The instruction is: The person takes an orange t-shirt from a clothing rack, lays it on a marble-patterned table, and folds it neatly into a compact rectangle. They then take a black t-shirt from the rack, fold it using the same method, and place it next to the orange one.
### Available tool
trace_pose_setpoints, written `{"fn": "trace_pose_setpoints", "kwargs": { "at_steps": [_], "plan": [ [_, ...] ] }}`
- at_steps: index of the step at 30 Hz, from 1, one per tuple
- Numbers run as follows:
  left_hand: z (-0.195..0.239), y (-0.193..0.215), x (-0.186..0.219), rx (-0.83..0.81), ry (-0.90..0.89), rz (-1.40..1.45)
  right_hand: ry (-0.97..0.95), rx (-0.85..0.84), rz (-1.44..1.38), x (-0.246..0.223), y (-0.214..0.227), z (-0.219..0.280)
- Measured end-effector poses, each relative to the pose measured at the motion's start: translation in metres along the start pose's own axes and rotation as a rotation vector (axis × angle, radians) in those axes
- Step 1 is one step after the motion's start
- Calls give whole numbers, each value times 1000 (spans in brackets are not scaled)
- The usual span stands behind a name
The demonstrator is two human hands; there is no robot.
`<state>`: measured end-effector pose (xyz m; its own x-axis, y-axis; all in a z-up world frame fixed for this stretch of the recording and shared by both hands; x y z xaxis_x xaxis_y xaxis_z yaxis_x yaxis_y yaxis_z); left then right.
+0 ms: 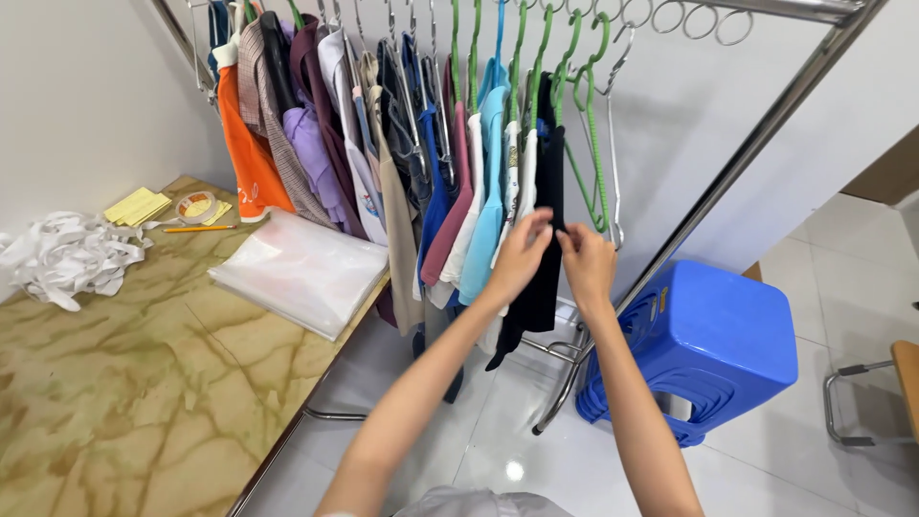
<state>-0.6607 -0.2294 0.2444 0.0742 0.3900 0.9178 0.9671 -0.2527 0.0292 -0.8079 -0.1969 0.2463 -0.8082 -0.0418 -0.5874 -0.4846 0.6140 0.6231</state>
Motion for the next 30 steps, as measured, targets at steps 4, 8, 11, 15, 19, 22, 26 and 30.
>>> {"fn": "trace_pose_setpoints", "kwargs": {
  "at_steps": [4, 8, 11, 15, 19, 22, 26, 30],
  "plan": [
    [-71, -14, -9, -13, -76, -86, 6, 2, -10, -12, 25, 31],
    [-125, -19, -44, -90, 38, -179, 76, -104, -60, -23, 53, 39],
    [-133, -22, -57, -187, 106, -141, 105, -232, -33, -32, 75, 38],
    [-129, -13, -42, -241, 67, -334, 107, -454, 43, -38, 87, 42],
    [-84, -2, 33, -201, 35, -509, 35, -618, 40, -41, 79, 43],
    [-65, -3, 43, -132, -69, -642, -4, -711, 54, -41, 73, 45],
    [-21, 1, 89, 16, -468, -888, 5, -620, -68, -28, 57, 41],
    [-3, 6, 98, 258, -859, -1146, -20, -354, -221, -9, 46, 34]
  ]
}}
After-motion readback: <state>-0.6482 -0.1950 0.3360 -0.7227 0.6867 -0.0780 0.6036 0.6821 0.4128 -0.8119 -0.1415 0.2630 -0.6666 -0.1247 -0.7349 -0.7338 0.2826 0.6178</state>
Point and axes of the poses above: each hand's wrist, its own z-axis away from the middle knuckle, its own y-axis out of the back of the hand, x = y × z, the point moved 7 cm from there along -z, towards the middle knuckle, and after that the axes turned 2 degrees about y, right-handed, at the moved point
